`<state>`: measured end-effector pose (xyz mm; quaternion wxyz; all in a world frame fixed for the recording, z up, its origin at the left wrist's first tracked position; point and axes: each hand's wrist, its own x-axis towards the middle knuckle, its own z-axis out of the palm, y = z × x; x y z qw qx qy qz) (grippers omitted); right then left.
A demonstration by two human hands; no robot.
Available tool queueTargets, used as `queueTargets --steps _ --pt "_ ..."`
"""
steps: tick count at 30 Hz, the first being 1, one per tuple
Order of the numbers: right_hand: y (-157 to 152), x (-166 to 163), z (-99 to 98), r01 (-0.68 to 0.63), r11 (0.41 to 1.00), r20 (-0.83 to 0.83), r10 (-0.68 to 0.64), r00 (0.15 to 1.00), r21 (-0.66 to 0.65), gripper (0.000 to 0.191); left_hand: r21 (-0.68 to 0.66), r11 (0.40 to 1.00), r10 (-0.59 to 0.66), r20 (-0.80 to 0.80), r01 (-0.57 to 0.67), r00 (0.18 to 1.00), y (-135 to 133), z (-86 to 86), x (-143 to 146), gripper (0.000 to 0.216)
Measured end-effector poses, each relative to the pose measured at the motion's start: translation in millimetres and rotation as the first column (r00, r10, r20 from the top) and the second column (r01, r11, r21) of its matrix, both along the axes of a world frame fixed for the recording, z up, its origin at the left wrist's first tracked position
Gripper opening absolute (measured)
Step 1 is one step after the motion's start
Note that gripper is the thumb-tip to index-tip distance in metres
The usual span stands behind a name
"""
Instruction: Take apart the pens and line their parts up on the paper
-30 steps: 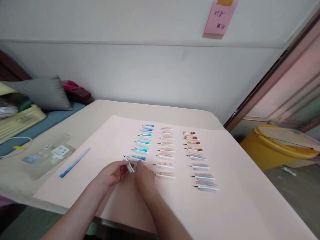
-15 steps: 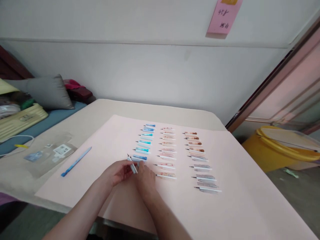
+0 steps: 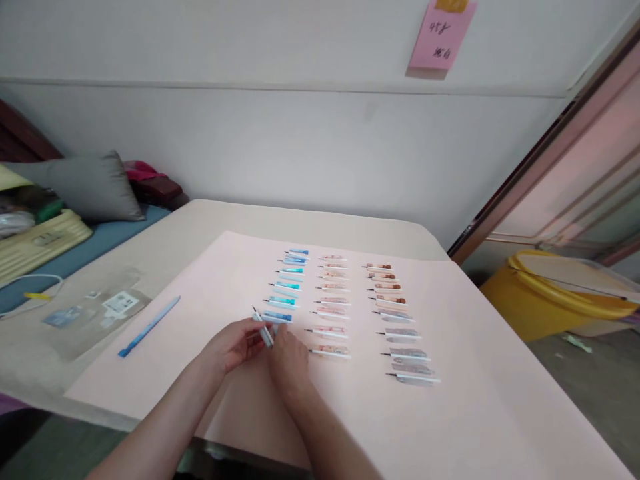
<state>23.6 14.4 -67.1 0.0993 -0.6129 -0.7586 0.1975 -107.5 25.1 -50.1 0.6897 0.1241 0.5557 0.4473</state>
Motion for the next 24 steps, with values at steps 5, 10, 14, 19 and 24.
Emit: queueTargets --steps 5,10,14,19,24 --pt "1 0 0.9 0.011 1.000 0.003 -0.011 1.000 -0.010 0.021 -0.004 1.000 -0.030 0.018 0.030 0.999 0 2.7 2 0.019" --pt "1 -1 1.4 0.014 1.000 -0.020 -0.015 1.000 -0.016 0.021 -0.035 0.999 -0.026 0.045 0.027 0.999 1 4.3 5 0.019" --pt "2 2 1.9 0.012 1.000 -0.065 -0.013 0.998 -0.016 0.021 -0.031 0.999 -0.035 0.050 0.037 0.998 2 2.7 5 0.021" --pt "5 6 1.7 -0.004 1.000 -0.165 0.001 0.986 -0.013 0.024 -0.006 0.998 -0.065 0.046 0.066 0.997 2 0.5 2 0.022" --pt "10 10 6.0 -0.009 1.000 -0.469 0.000 0.883 -0.017 0.028 0.030 0.999 -0.032 0.052 0.030 0.998 -1 14.6 -5 0.017"
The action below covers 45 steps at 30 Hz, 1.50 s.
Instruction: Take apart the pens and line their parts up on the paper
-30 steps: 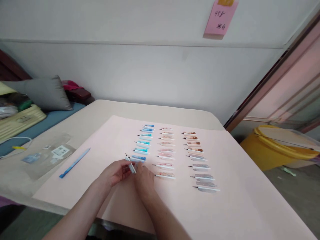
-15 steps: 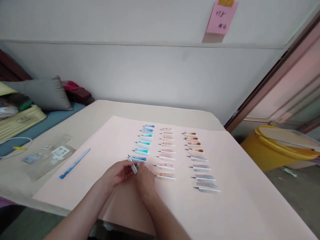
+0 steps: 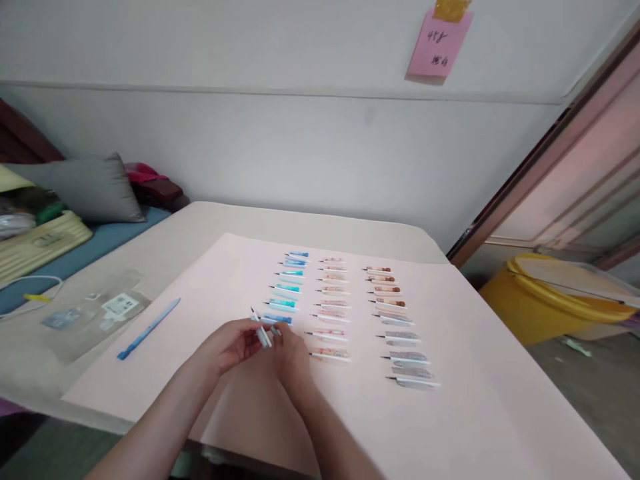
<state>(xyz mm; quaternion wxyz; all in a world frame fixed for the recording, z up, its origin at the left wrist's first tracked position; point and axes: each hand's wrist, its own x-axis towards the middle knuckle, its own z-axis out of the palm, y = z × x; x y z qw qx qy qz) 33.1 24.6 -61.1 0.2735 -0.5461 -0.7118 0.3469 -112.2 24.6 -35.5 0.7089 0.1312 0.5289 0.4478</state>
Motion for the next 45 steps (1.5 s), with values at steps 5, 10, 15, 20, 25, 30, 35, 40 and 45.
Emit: queueTargets --steps 5,10,15,20,25,30,35,40,45 --pt "1 3 9.9 -0.112 0.951 -0.603 -0.089 0.793 -0.287 0.026 0.066 0.997 0.035 0.048 -0.038 0.998 -4 25.3 -4 0.011" --pt "-4 6 17.7 -0.248 0.875 -0.816 -0.237 0.528 -0.415 0.030 0.142 0.989 0.038 0.056 -0.045 0.998 -8 31.1 -4 0.013" --pt "-5 13 19.8 -0.254 0.848 -0.809 -0.291 0.510 -0.465 0.027 0.170 0.984 -0.054 0.014 0.051 0.998 -12 20.1 10 0.016" --pt "-4 17 15.9 -0.250 0.809 -0.806 -0.394 0.442 -0.532 0.023 0.086 0.993 -0.077 -0.016 0.078 0.997 -15 13.2 31 0.024" --pt "-3 13 9.5 -0.262 0.810 -0.826 -0.410 0.386 -0.524 0.022 0.056 0.997 -0.052 -0.096 0.058 0.994 -16 10.9 39 0.027" --pt "-2 10 7.7 -0.237 0.810 -0.822 -0.437 0.364 -0.536 0.021 0.091 0.994 -0.053 -0.137 0.066 0.989 -17 10.5 44 0.027" --pt "-2 10 11.2 -0.240 0.815 -0.827 -0.429 0.362 -0.528 0.021 0.113 0.993 -0.003 -0.147 0.020 0.989 -17 8.5 47 0.027" --pt "-2 11 14.3 -0.242 0.823 -0.817 -0.384 0.429 -0.514 0.027 0.180 0.983 0.072 -0.157 -0.044 0.985 -17 2.8 48 0.025" --pt "0 15 19.3 -0.212 0.791 -0.760 -0.417 0.500 -0.574 0.029 0.182 0.982 0.067 -0.114 -0.046 0.991 -18 4.7 48 0.024"
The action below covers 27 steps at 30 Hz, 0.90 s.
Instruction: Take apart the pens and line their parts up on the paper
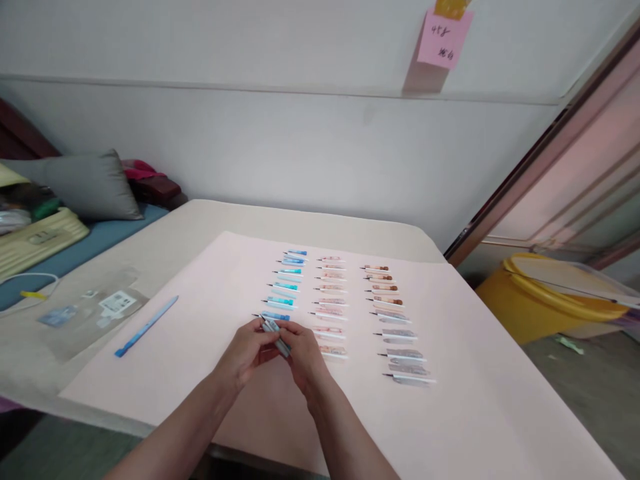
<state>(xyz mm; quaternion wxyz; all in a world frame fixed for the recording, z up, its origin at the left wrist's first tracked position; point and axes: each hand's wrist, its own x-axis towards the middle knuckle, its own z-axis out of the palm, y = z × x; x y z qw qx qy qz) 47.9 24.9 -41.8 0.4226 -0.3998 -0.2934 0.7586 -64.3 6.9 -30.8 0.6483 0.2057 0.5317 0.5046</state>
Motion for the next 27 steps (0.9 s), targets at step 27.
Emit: queueTargets --steps 27 --pt "2 2 -12.8 0.165 0.982 0.033 -0.163 0.986 -0.095 0.028 0.077 0.997 0.031 -0.177 -0.018 0.984 3 2.7 -14 0.029"
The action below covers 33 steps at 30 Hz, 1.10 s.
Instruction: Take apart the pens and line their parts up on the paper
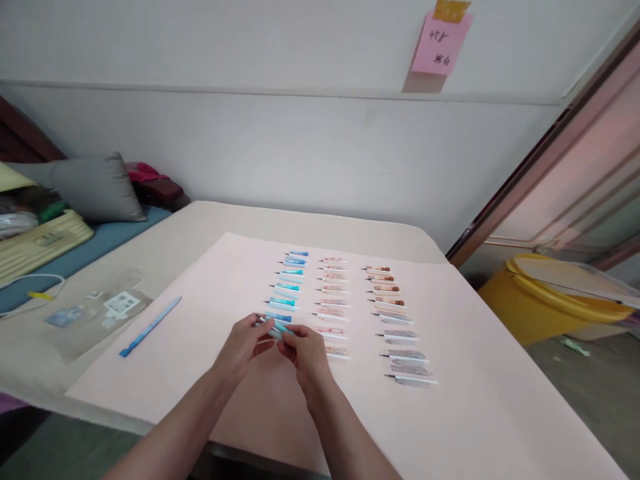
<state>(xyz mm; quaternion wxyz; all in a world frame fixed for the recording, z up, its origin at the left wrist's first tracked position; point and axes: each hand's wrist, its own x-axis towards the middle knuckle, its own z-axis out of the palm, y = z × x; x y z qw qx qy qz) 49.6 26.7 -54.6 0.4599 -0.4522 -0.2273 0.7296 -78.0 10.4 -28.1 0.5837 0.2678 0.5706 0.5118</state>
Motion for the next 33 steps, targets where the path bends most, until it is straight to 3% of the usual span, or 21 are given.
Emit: queueTargets --steps 6,10,14,21,28,33 --pt "1 3 0.1 -0.029 0.999 0.081 0.027 0.996 0.025 0.024 -0.066 0.986 -0.161 -0.165 0.152 0.973 4 17.1 -37 0.038" --pt "-2 -2 -0.6 -0.062 0.996 0.171 0.050 0.984 0.067 0.021 -0.055 0.970 -0.241 -0.254 0.235 0.937 5 12.4 -39 0.030" --pt "-3 -7 -4.7 -0.078 0.991 0.254 0.048 0.966 0.108 0.018 -0.045 0.980 -0.195 -0.338 0.191 0.921 9 -7.1 -34 0.016" --pt "0 -6 -10.3 -0.043 0.987 0.362 -0.017 0.932 0.157 0.035 -0.014 0.996 -0.083 -0.482 0.087 0.872 18 -32.5 -35 0.009" --pt "-1 11 8.7 0.004 0.982 0.415 -0.084 0.906 0.190 0.029 -0.017 0.994 -0.093 -0.610 0.104 0.787 17 -33.3 -34 0.010" --pt "-1 23 24.3 0.046 0.976 0.373 -0.124 0.920 0.211 0.025 -0.035 0.985 -0.133 -0.778 0.169 0.615 17 -26.0 -35 0.008"
